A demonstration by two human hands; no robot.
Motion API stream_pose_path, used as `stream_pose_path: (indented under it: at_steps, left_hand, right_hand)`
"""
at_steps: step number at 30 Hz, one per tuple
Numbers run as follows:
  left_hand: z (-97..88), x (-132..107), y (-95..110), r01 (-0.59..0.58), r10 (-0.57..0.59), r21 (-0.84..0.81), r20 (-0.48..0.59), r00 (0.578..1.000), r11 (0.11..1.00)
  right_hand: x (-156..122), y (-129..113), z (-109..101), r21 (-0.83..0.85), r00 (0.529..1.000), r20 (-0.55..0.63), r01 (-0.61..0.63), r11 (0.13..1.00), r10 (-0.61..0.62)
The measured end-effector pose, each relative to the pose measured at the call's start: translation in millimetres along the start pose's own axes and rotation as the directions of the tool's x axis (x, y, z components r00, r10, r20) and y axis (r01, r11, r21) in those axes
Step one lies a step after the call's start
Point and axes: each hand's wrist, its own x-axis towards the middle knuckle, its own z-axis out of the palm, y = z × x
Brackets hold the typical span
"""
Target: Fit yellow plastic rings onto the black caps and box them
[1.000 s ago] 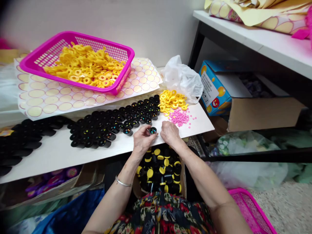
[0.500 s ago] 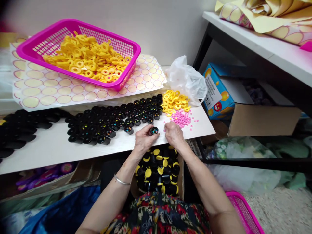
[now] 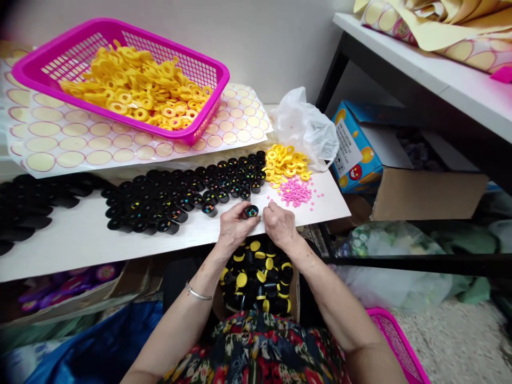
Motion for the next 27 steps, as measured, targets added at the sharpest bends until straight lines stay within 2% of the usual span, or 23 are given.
stream_pose_path:
  at_steps: [4, 7, 12, 19, 23, 27]
  left_hand:
    - [1.0, -0.5, -1.9, -0.004, 0.004, -0.008, 0.002, 1.0, 1.0]
    - [2.2, -0.5, -3.3, -0.003, 0.003, -0.019, -0.01, 1.0, 1.0]
    - [3.6, -0.2, -4.6, -0.004, 0.003, -0.027, -0.027, 1.0, 1.0]
    - [3.2, -0.5, -5.8, 0.009, -0.01, -0.047, -0.027, 1.0, 0.999]
    - [2.7, -0.7, -5.7, 0.019, -0.02, -0.051, -0.015, 1.0, 0.998]
    - [2.7, -0.7, -5.1, 0.018, -0.019, -0.059, -0.017, 1.0, 0.998]
  right_hand:
    - [-8.9, 4.8, 2.2, 0.001, 0.976, -0.053, 0.21, 0.978, -0.21]
    - [-16.6, 9.7, 2.5, 0.042, 0.958, -0.093, 0.276, 0.96, -0.271]
    - [-27.1, 13.7, 8.0, 0.168, 0.954, -0.15, 0.284, 0.944, -0.26]
    - [-29.9, 15.0, 8.9, 0.451, 0.964, -0.24, 0.218, 0.865, -0.118]
    - [-32.8, 16.3, 7.3, 0.481, 0.964, -0.231, 0.231, 0.846, -0.132]
    - [-36.7, 18.1, 9.3, 0.412, 0.955, -0.223, 0.276, 0.868, -0.197]
